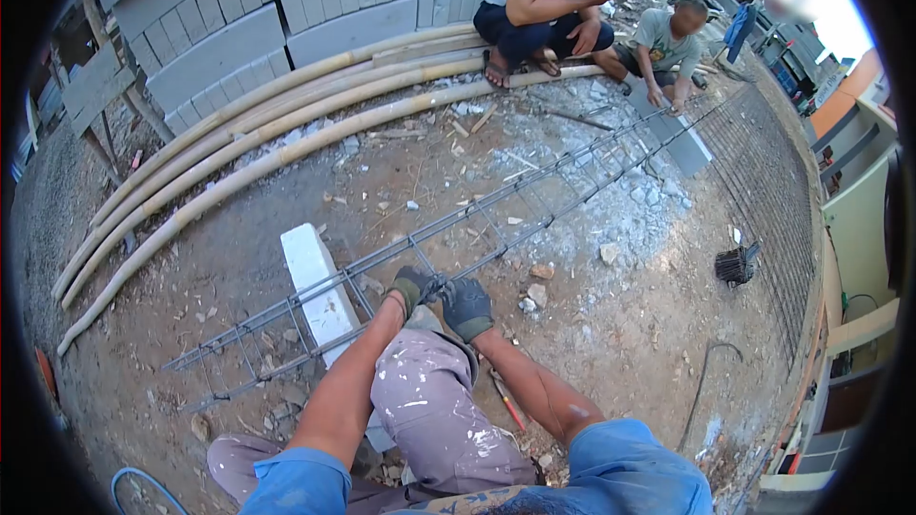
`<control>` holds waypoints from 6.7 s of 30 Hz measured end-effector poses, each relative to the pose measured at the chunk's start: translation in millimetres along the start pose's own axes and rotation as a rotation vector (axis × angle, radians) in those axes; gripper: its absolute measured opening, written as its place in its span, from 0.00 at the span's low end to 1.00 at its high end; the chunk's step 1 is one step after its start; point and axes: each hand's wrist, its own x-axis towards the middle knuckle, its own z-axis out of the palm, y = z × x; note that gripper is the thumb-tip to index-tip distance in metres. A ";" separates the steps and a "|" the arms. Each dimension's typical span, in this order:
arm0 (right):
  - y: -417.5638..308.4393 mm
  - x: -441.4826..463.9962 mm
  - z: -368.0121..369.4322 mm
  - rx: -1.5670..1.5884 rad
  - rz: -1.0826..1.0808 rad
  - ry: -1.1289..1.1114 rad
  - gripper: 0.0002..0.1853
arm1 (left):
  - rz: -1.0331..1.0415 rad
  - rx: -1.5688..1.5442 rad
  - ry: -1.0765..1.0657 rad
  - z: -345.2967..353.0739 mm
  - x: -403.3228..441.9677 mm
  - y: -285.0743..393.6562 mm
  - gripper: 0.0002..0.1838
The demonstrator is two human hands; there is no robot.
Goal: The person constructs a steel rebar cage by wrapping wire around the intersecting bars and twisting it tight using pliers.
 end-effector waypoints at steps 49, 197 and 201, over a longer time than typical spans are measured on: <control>132.4 -266.5 -18.2 0.438 1.133 -0.694 0.13 | -0.267 -1.092 0.683 -61.0 -328.4 -55.8 0.14; 15.3 -75.2 -110.1 1.614 1.132 -0.885 0.21 | -0.229 -0.701 0.590 -34.9 -267.9 -50.9 0.15; 25.6 -69.0 -106.8 1.146 1.011 -0.990 0.19 | -0.180 -0.658 0.593 -35.0 -266.1 -42.4 0.16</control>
